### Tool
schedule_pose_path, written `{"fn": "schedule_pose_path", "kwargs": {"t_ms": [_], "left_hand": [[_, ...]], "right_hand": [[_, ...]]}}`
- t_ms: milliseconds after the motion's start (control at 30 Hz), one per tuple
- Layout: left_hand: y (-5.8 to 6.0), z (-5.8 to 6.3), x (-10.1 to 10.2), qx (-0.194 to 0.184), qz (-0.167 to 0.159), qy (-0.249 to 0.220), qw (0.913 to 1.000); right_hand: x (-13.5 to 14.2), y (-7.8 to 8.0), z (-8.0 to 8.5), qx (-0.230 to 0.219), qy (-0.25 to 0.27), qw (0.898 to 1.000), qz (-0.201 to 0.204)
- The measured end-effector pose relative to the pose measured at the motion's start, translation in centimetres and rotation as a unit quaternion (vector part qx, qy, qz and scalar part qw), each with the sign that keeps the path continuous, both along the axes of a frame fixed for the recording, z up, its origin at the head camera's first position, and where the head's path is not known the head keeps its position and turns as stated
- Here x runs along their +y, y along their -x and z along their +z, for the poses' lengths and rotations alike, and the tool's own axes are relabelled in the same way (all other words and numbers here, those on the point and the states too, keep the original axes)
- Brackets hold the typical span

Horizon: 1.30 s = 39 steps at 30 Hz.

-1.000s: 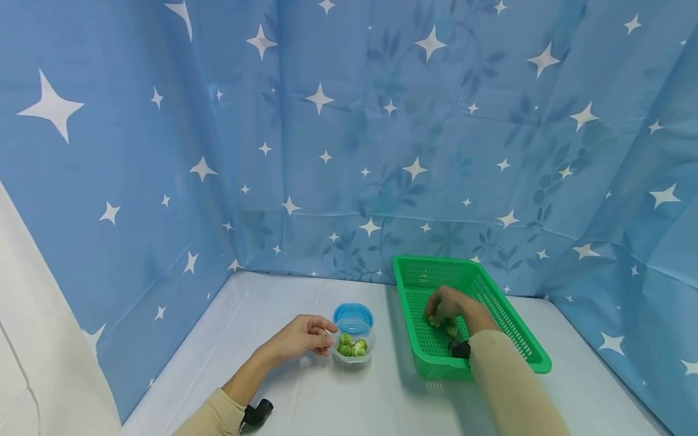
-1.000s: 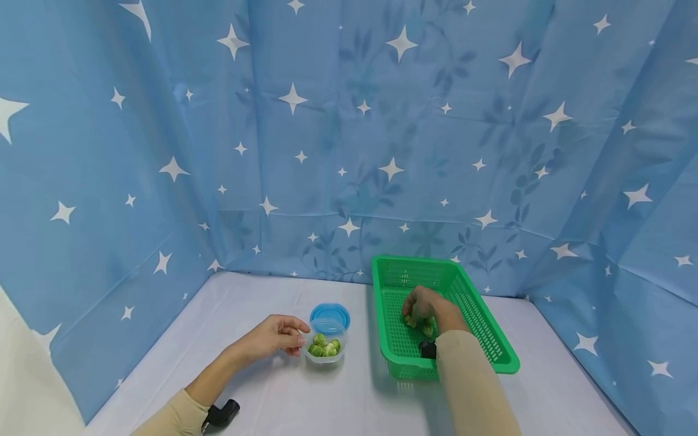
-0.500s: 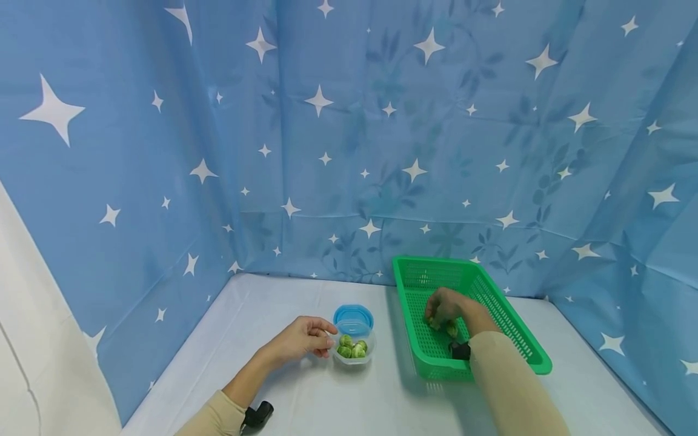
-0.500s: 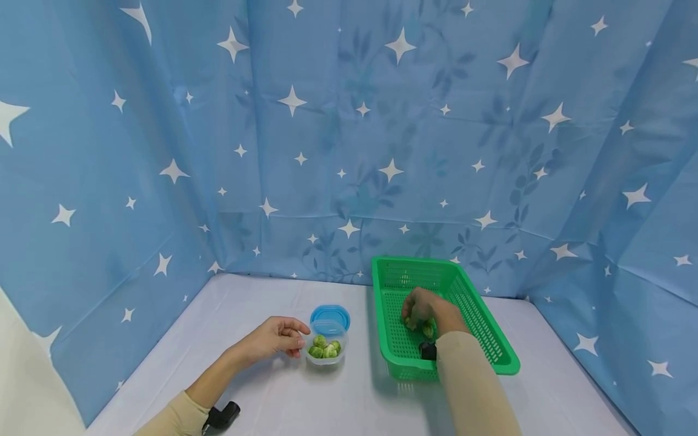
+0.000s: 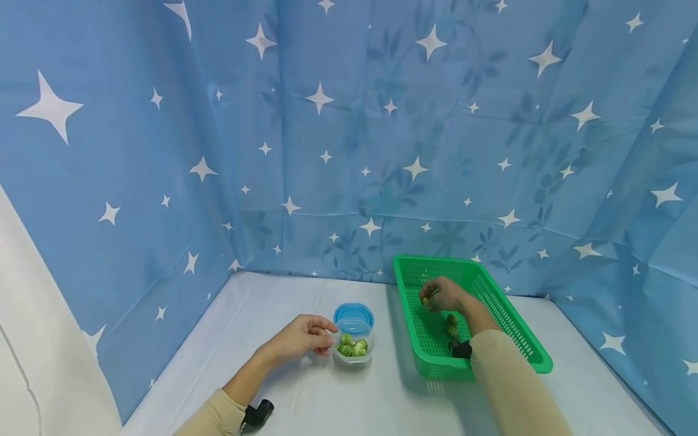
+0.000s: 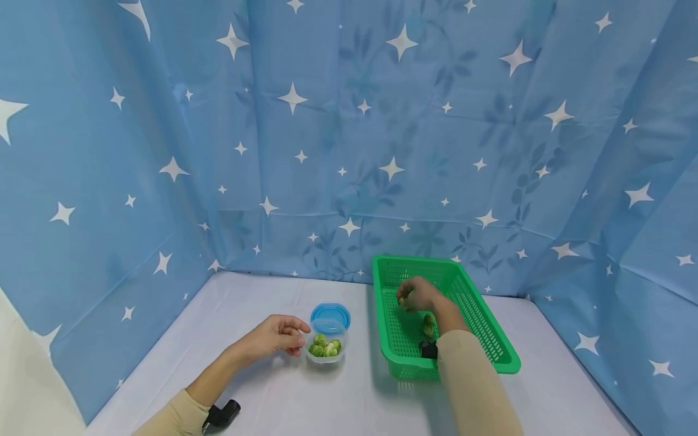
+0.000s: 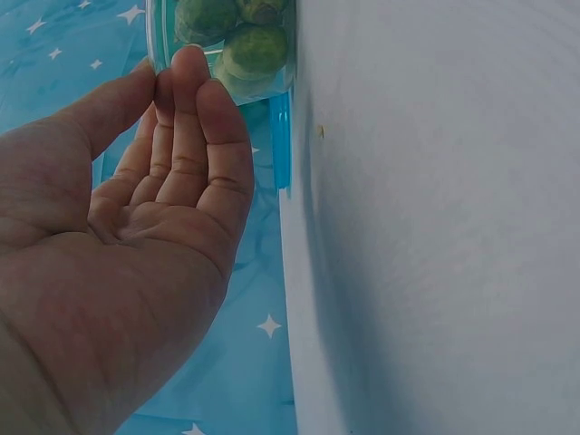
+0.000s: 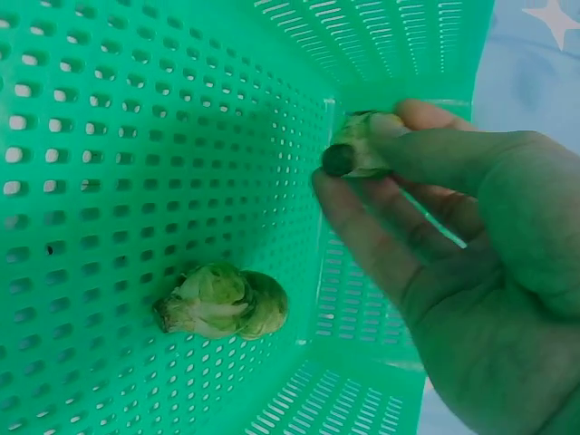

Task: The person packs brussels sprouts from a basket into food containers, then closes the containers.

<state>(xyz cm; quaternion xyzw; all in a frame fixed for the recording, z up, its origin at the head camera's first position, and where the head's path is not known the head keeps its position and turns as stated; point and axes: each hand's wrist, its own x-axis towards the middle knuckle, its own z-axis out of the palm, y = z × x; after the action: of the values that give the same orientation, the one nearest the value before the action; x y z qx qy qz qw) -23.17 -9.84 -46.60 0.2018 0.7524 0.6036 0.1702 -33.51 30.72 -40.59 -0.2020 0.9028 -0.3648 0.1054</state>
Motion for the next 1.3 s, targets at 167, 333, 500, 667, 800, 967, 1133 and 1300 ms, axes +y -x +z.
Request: {"fn": "schedule_pose_path", "kwargs": {"t_ms": [167,333,500,667,800,967,1133,1300], "left_hand": [[-0.2,0.2,0.0,0.001,0.0,0.001,1.0],[-0.2,0.2,-0.1,0.005,0.001,0.002,1.0],[0.0,-0.2,0.0,0.002,0.001,0.001,1.0],[0.0,0.1,-0.1,0.005,0.0,0.003,1.0],[0.1,0.3,-0.2,0.011,-0.002,0.004,0.9999],[0.2,0.2,-0.2,0.012,-0.003,0.002,0.9999],[0.3,0.0,-0.1,0.006,0.0,0.0,1.0],[0.2,-0.2,-0.1,0.0,-0.004,-0.001,1.0]], "right_hand": [[-0.3,0.5,0.2,0.043,0.014,0.999,-0.003],[-0.7,0.8,0.5,0.083,0.007,0.996,-0.021],[-0.8,0.8,0.6,0.093,0.006,0.995,-0.023],[-1.1,0.8,1.1,0.11,0.02,0.994,-0.011],[-2.1,0.7,2.2,0.126,0.026,0.992,-0.011],[-3.2,0.4,3.4,0.145,0.02,0.989,-0.012],[-4.1,0.0,4.3,0.166,0.022,0.986,0.004],[-5.2,-0.8,5.1,0.174,0.031,0.984,0.016]]}}
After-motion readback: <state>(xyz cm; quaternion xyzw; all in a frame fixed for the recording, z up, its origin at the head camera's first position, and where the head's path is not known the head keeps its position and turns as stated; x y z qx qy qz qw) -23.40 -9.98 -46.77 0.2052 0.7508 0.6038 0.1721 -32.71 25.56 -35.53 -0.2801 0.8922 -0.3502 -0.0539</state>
